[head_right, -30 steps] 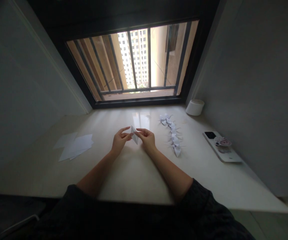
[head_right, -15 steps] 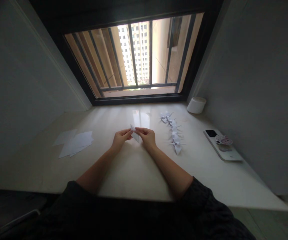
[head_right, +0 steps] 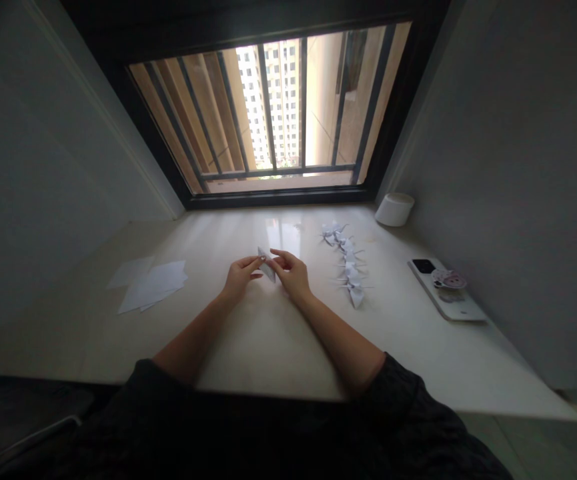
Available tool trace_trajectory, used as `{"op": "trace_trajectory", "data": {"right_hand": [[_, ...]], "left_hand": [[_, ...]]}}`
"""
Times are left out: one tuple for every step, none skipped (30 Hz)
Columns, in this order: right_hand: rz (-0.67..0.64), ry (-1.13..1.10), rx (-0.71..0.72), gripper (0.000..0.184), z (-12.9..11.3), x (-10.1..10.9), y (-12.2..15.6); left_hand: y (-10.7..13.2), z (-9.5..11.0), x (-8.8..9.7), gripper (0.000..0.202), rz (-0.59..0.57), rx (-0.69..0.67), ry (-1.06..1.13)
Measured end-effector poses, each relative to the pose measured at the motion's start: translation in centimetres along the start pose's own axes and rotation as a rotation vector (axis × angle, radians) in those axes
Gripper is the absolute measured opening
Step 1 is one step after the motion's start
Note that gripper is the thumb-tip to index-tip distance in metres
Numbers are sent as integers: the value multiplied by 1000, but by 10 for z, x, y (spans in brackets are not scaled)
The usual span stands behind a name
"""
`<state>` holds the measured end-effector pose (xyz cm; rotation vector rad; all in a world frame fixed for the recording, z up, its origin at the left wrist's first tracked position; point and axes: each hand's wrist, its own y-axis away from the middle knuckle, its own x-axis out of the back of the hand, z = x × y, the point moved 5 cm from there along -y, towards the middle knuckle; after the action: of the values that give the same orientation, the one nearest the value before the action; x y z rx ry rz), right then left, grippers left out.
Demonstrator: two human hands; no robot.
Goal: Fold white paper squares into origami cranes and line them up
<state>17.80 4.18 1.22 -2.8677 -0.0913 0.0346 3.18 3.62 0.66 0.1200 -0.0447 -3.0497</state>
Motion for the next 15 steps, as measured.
{"op": "trace_trajectory", "data": {"right_hand": [[-9, -35, -28, 43, 3, -1, -1], [-24, -46, -53, 41, 5, -2, -1], [-41, -37, -73, 39, 7, -3, -2], [-56, -12, -87, 38, 9, -3, -2], [-67, 20, -94, 39, 10, -4, -2], [-73, 53, -96, 40, 11, -4, -2], [-73, 81, -93, 41, 11, -4, -2], [-73, 102, -88, 42, 11, -3, -1], [-74, 116, -84, 42, 11, -3, -1], [-75, 122, -82, 42, 11, -3, -1], [-76, 121, -82, 42, 10, -4, -1], [-81, 113, -85, 42, 10, -4, 0], [-88, 101, -91, 41, 10, -5, 0], [-95, 90, -97, 41, 9, -5, 1], [-99, 84, -99, 41, 9, -6, 1]], "left_hand": [[0, 1, 0, 35, 8, -6, -6], [0, 2, 0, 35, 14, -13, -15], [0, 3, 0, 34, 19, -21, -29], [0, 4, 0, 33, 18, -32, -47], [0, 5, -1, 32, 11, -47, -67], [0, 6, -2, 31, 2, -66, -90], [1, 7, -2, 31, -7, -87, -114], [1, 8, -3, 31, -14, -108, -136], [2, 10, -3, 31, -16, -126, -154], [2, 10, -3, 31, -15, -138, -167], [2, 11, -2, 32, -10, -145, -174], [3, 12, -2, 33, -5, -149, -177], [3, 12, -1, 33, 1, -148, -176], [2, 12, -1, 34, 6, -143, -172], [2, 12, 0, 34, 10, -137, -167]]}}
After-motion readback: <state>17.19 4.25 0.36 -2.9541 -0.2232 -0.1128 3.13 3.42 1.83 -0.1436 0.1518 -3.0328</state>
